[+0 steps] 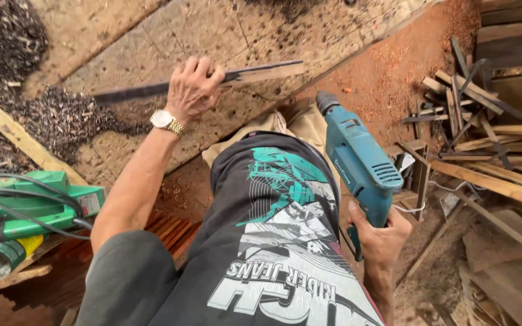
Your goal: The person drills holes into dark wooden strips using a corded power drill at a workbench, holding each strip steady with one hand while operating the drill with the other. They pick up new strips from a pile on the bench, drill them one at a time, and set the drilled strips aside.
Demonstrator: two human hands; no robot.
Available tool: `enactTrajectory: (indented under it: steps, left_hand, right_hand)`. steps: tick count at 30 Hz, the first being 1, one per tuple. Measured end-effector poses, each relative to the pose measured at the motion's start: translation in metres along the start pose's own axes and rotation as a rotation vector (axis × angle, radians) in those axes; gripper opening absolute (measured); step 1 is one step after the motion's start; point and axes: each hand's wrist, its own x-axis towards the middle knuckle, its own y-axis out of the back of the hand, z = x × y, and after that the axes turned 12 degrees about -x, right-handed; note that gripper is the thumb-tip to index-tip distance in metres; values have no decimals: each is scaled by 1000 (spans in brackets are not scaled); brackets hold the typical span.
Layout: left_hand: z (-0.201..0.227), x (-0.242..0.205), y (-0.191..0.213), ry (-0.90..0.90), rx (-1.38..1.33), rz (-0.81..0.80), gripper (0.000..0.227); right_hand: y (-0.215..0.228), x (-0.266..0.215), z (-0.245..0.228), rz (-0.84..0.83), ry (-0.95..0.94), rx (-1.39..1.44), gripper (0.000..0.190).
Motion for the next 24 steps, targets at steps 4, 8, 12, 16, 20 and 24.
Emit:
enactTrajectory:
  steps: [4, 8, 12, 16, 20, 24]
  left_hand:
    - [-4, -3, 0, 21, 65, -20, 38]
    - [-9, -8, -2, 175, -293, 85, 67]
    - [-20, -28, -5, 250, -263, 212, 70]
    - [-31, -41, -14, 270, -341, 252, 42]
    - [-29, -34, -2, 239, -378, 291, 36]
    - [-31, -34, -2, 233, -369, 279, 35]
  right_hand:
    - [-20, -13, -23, -16, 14, 31, 18]
    - [-36, -14, -38, 1, 159, -149, 22]
    - [-51, -12, -68, -14, 137, -161, 25]
    - [-58, -10, -89, -34, 131, -210, 27]
    - [-59, -14, -105, -38, 130, -253, 30]
    - [-61, -14, -113, -58, 117, -301, 27]
